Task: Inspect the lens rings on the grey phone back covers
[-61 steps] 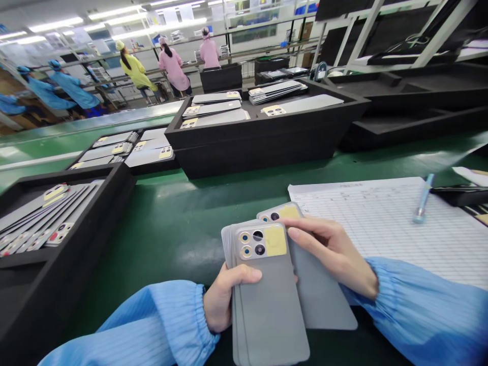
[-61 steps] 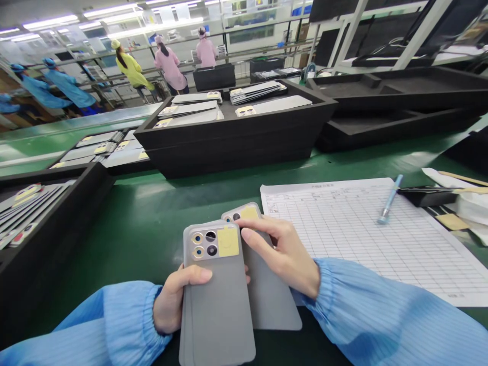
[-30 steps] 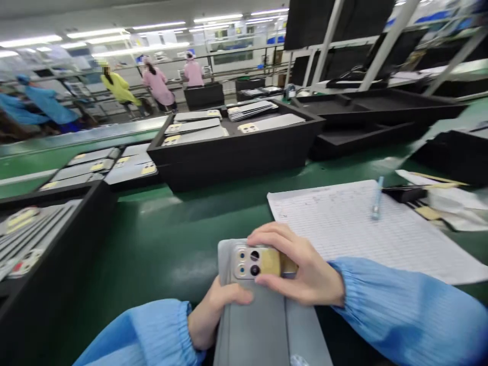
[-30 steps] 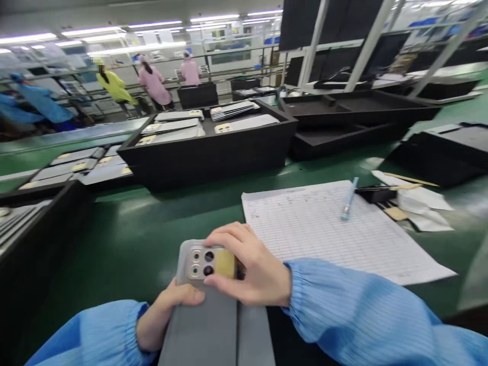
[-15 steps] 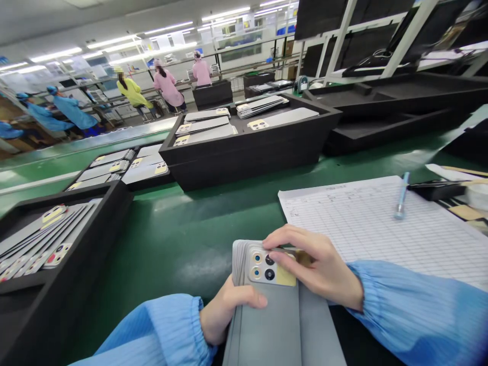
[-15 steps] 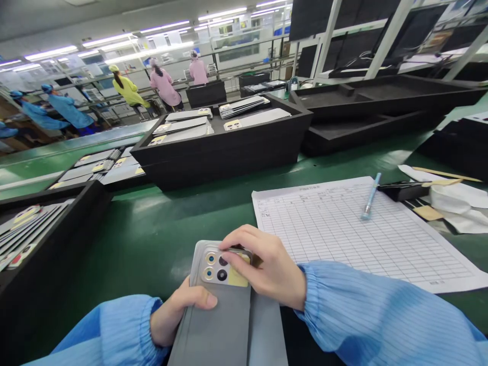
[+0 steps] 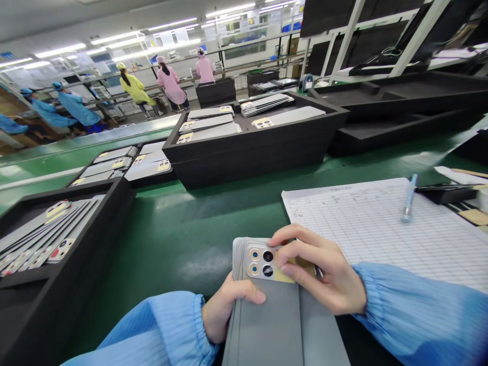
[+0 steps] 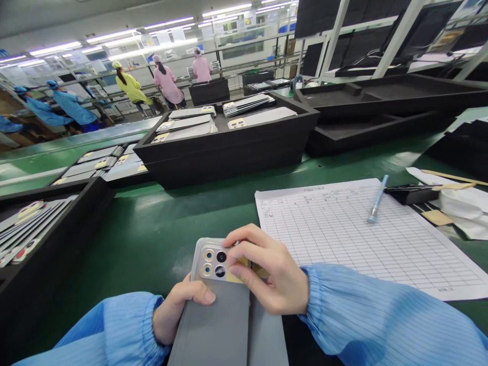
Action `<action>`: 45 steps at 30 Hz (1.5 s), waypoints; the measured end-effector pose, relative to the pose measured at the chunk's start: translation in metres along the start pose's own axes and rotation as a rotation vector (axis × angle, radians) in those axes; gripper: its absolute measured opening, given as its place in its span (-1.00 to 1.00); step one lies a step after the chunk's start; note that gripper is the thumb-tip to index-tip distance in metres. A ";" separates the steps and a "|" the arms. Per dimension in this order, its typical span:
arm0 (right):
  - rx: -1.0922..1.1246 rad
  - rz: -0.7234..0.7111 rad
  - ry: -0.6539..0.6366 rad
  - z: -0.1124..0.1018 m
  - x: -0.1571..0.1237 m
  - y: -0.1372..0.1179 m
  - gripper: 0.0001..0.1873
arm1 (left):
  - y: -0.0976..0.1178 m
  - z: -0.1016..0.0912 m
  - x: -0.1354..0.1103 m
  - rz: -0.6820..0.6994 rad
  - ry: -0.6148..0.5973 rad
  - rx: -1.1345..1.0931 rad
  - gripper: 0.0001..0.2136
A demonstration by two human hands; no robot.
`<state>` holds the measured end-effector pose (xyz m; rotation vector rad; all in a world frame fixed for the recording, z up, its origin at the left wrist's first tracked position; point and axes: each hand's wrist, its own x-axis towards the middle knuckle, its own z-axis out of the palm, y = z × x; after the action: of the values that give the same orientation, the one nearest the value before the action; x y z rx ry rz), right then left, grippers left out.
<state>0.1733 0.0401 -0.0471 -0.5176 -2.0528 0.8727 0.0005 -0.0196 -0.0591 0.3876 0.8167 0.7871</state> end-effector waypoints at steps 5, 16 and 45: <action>0.028 0.004 -0.021 -0.001 -0.001 0.002 -0.87 | 0.000 0.001 0.000 -0.009 0.049 -0.022 -0.50; 0.101 -0.096 -0.076 -0.004 -0.002 0.000 -0.86 | 0.000 0.000 0.003 0.014 0.026 -0.054 -0.60; 0.025 -0.124 0.039 -0.001 0.005 -0.004 -0.81 | 0.000 0.000 0.001 0.013 0.020 0.071 -0.58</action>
<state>0.1714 0.0411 -0.0409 -0.3859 -2.0135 0.8072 0.0014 -0.0189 -0.0596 0.4496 0.8632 0.7762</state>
